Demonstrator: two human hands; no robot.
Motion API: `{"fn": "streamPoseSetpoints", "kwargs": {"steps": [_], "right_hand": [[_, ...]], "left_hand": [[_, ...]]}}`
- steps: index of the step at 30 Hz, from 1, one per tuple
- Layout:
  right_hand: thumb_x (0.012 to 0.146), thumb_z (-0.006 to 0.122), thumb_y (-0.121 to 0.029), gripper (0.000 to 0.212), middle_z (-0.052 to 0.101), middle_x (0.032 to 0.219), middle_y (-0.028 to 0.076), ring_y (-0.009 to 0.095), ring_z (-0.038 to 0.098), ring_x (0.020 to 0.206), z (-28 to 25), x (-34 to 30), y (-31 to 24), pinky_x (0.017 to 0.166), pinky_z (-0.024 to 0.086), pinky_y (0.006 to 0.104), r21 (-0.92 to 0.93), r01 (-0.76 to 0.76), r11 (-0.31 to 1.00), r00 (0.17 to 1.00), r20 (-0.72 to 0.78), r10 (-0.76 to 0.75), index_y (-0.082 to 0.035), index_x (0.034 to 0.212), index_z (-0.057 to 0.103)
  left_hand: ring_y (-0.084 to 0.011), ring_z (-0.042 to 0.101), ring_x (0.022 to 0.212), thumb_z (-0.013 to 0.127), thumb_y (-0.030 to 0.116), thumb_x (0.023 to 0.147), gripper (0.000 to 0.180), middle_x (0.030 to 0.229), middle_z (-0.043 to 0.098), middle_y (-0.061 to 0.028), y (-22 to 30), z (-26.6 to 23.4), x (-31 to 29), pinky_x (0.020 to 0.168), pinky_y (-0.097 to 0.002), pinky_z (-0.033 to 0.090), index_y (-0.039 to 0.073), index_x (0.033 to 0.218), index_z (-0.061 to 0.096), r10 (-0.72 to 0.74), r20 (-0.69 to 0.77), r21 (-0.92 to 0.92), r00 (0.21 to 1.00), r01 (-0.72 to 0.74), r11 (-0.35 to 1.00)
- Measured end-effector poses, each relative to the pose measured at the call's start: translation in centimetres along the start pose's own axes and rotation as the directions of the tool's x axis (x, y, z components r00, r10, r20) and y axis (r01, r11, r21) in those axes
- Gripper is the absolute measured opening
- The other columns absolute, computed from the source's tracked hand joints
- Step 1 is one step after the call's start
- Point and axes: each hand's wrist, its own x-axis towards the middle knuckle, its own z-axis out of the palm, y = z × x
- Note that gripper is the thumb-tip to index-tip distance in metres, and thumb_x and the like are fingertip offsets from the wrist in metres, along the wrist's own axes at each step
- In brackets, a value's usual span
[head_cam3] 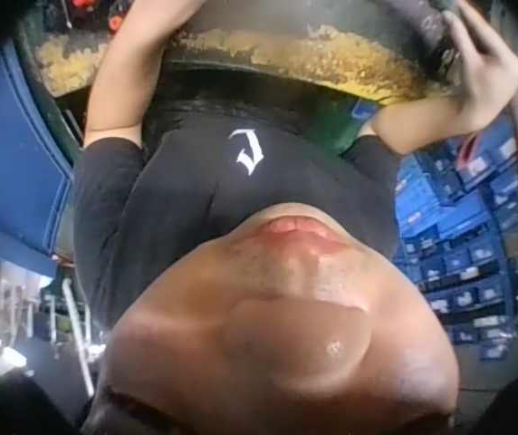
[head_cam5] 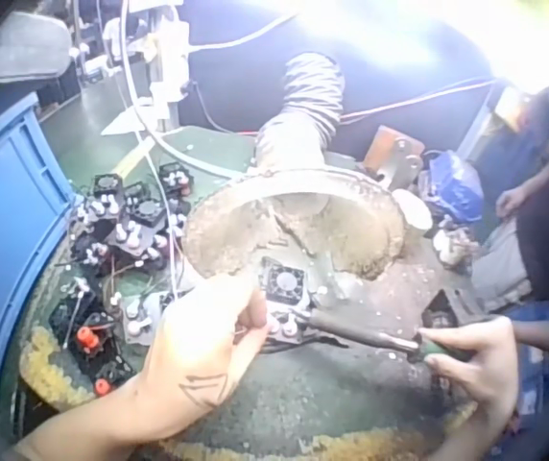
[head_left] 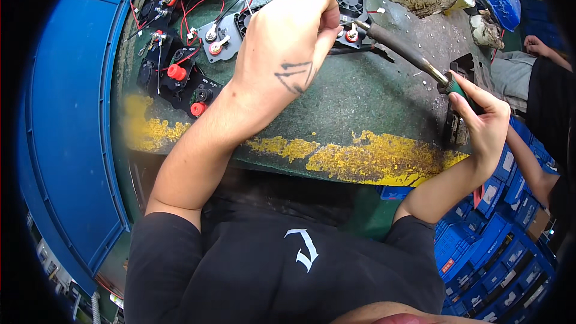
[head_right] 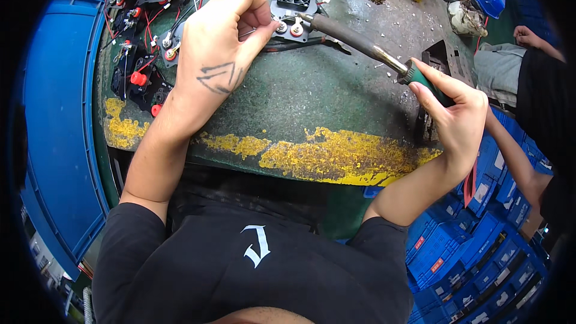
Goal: Soldering components or wires onto small electronic cooling fans at a factory workstation.
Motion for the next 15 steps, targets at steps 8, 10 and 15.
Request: {"fn": "streamPoseSetpoints", "kwargs": {"steps": [8,10,15], "right_hand": [[0.083,0.082,0.000,0.037,0.076,0.086,0.004,0.005,0.063,0.079,-0.14,-0.02,-0.08,0.074,0.051,0.0222,-0.032,0.030,0.999,1.000,0.000,-0.030,-0.004,0.120,0.079],[0.083,0.082,0.000,0.037,0.075,0.085,0.004,0.005,0.063,0.079,-0.11,-0.01,-0.10,0.074,0.051,0.0221,-0.034,0.040,0.999,0.999,0.004,-0.040,-0.003,0.120,0.079],[0.083,0.082,0.001,0.038,0.074,0.084,0.004,0.004,0.062,0.077,-0.01,-0.08,-0.37,0.072,0.050,0.0220,-0.056,0.096,0.994,0.995,-0.022,-0.098,-0.004,0.120,0.079]], "left_hand": [[-0.0139,0.065,0.067,0.080,0.001,0.084,0.017,0.079,0.063,-0.0066,-0.08,0.05,-0.03,0.064,-0.0274,0.054,0.001,0.091,0.064,-0.005,0.006,-0.012,1.000,0.005,1.000],[-0.0143,0.065,0.067,0.080,0.001,0.084,0.017,0.080,0.063,-0.0070,-0.10,0.07,-0.05,0.064,-0.0276,0.054,0.001,0.091,0.064,0.005,-0.006,-0.012,1.000,-0.005,1.000],[-0.0156,0.066,0.068,0.080,0.000,0.084,0.017,0.080,0.063,-0.0077,-0.07,0.16,-0.03,0.064,-0.0282,0.054,0.001,0.091,0.064,0.012,-0.020,-0.010,1.000,-0.013,1.000]]}}
